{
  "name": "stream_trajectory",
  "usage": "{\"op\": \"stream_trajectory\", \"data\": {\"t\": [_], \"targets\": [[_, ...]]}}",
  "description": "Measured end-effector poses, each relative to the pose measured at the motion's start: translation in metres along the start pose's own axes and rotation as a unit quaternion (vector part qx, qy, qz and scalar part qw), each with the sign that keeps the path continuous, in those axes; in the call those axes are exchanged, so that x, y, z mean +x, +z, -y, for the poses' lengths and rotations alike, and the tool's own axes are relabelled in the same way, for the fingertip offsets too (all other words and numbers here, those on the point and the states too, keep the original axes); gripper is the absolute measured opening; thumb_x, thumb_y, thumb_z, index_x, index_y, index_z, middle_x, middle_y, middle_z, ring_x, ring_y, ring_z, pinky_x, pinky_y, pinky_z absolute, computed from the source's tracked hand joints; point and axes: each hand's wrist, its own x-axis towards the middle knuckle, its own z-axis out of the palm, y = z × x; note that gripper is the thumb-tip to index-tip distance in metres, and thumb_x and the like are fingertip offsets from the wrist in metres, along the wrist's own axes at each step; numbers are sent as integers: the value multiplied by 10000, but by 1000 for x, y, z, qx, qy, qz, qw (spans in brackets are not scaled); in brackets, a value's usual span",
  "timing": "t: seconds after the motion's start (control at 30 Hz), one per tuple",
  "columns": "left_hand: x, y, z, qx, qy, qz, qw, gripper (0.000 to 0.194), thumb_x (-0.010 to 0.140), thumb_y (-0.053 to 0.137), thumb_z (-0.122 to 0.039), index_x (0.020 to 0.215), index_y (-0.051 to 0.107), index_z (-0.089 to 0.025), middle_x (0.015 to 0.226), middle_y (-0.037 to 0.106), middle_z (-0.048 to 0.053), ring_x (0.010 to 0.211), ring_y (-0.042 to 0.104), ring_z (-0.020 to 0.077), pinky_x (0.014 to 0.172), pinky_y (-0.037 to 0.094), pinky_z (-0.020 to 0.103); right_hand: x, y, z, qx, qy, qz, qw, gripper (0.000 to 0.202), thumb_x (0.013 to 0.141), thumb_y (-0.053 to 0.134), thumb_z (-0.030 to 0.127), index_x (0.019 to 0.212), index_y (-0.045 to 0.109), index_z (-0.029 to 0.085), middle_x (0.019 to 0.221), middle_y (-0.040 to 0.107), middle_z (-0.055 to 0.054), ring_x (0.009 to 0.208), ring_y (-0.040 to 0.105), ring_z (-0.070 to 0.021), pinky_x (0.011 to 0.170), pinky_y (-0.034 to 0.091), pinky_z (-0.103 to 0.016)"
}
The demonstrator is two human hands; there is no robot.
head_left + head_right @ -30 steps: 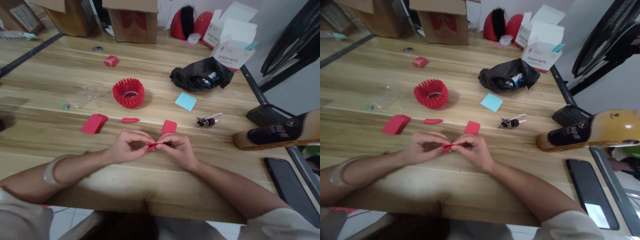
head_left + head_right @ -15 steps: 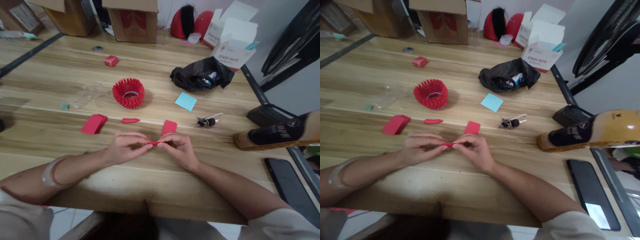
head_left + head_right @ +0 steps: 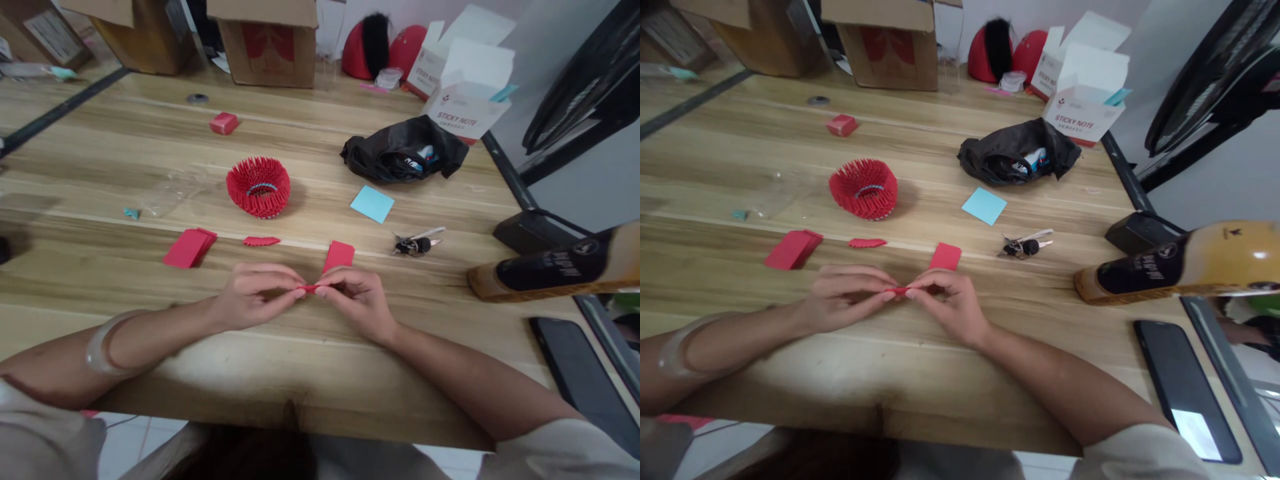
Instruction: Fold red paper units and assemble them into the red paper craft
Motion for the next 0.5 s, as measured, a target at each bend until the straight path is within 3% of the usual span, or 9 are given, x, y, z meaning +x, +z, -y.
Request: {"op": "stream_trajectory", "data": {"t": [0.23, 0.5], "targets": [[0, -1, 0, -42, -4, 12, 999, 114, 794, 612, -97, 823, 674, -188, 747, 702, 42, 652, 663, 114, 582, 531, 163, 0, -1, 2, -21, -9, 0, 1000, 76, 782, 649, 249, 761, 690, 189, 751, 698, -45, 694, 627, -142, 622, 494, -267], [0, -1, -2, -10, -8, 15, 1000, 85, 823, 595, -164, 783, 670, -174, 747, 697, 50, 617, 653, 103, 559, 522, 159, -1, -2, 1, -1, -3, 4, 1000, 69, 775, 658, 258, 776, 684, 194, 762, 701, -40, 702, 632, -141, 644, 503, -272]]}}
